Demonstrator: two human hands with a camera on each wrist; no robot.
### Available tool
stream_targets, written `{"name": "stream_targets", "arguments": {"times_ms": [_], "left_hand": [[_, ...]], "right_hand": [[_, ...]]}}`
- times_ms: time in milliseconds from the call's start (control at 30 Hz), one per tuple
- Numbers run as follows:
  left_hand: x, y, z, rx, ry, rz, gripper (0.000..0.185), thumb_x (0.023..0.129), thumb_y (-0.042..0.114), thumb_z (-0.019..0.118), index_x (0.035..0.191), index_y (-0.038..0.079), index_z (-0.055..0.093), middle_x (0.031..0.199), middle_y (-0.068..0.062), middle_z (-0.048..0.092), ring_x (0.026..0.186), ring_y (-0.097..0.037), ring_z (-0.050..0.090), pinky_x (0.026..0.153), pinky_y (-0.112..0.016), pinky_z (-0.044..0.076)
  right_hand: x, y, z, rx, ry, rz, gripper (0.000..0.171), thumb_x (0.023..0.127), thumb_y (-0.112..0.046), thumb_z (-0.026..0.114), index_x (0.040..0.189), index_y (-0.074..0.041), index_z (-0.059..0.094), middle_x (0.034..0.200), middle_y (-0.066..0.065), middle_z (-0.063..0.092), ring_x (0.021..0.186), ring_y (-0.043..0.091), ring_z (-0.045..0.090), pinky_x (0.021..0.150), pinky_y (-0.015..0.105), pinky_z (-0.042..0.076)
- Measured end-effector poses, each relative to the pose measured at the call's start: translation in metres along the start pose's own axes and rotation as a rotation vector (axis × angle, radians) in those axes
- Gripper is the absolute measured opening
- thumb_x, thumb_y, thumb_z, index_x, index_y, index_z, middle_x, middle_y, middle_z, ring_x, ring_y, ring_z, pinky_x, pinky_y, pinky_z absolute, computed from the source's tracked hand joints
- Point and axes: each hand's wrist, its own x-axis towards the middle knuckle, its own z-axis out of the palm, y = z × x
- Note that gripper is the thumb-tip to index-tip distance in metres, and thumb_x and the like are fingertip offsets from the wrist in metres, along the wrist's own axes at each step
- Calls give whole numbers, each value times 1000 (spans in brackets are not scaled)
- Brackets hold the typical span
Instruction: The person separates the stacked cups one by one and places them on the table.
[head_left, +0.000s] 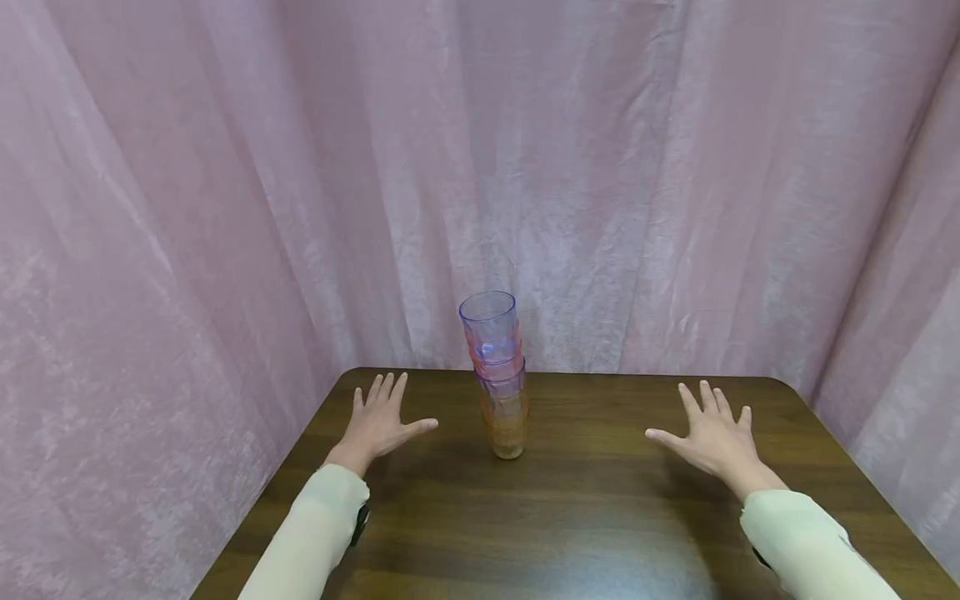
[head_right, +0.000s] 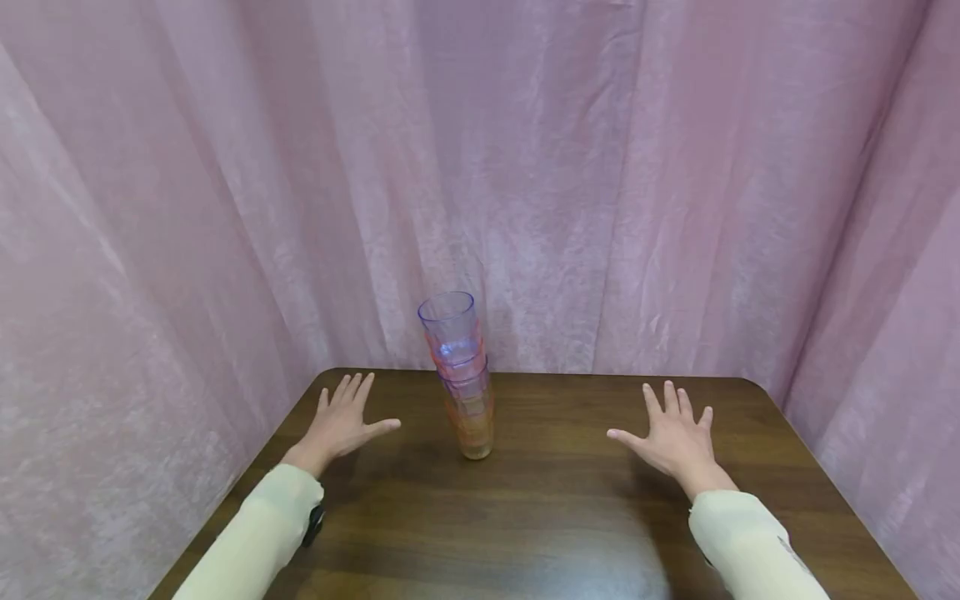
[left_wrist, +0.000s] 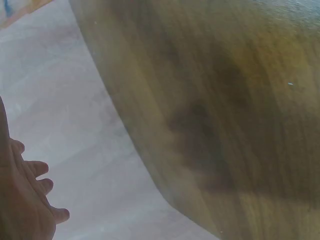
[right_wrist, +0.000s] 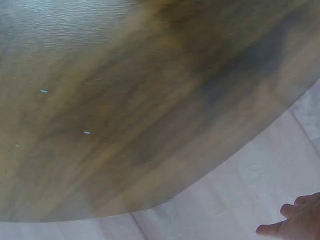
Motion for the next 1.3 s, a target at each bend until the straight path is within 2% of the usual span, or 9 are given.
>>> {"name": "stream_targets", "arguments": {"times_ms": [200, 433, 667, 800, 1067, 1300], "left_hand": [[6, 11, -12, -28, 14, 9, 114, 81, 83, 49, 160, 10, 12, 163, -20, 12, 150, -39, 4, 113, -66, -5], [15, 25, -23, -58, 12, 28, 120, 76, 91, 40, 160, 11, 8, 164, -18, 8, 150, -37, 2, 115, -64, -4], [22, 39, -32, -124, 51, 51, 117, 79, 87, 44, 160, 12, 8, 164, -16, 12, 150, -37, 6, 116, -64, 1], [26, 48, -36, -207, 57, 52, 113, 81, 84, 48, 160, 13, 8, 164, -16, 13, 150, -37, 6, 117, -62, 4], [33, 70, -44, -364, 73, 60, 111, 82, 80, 53, 160, 12, 12, 164, -12, 17, 149, -35, 14, 117, -58, 14], [38, 91, -49, -571, 70, 66, 106, 83, 70, 63, 159, 11, 18, 162, -15, 21, 148, -35, 19, 116, -57, 21]], "right_hand": [[8, -16, -8, -11, 11, -24, 116, 82, -81, 51, 158, -2, 14, 157, 37, 4, 142, 56, 3, 103, 77, -11], [16, -33, -19, -17, 13, -44, 116, 81, -83, 50, 158, -2, 16, 158, 35, 7, 142, 56, 6, 105, 76, -8], [25, -53, -27, -11, 30, -85, 113, 82, -82, 50, 158, -5, 17, 160, 31, 7, 144, 54, 7, 106, 76, -4], [32, -68, -33, 2, 32, -98, 113, 82, -81, 52, 159, -7, 16, 161, 28, 6, 145, 52, 6, 108, 74, -4], [42, -96, -44, 18, 52, -136, 113, 80, -85, 49, 159, -10, 18, 162, 25, 10, 146, 49, 9, 111, 71, 2], [48, -122, -55, 66, 81, -173, 110, 81, -81, 53, 158, -10, 20, 162, 23, 15, 146, 48, 13, 113, 69, 5]]}}
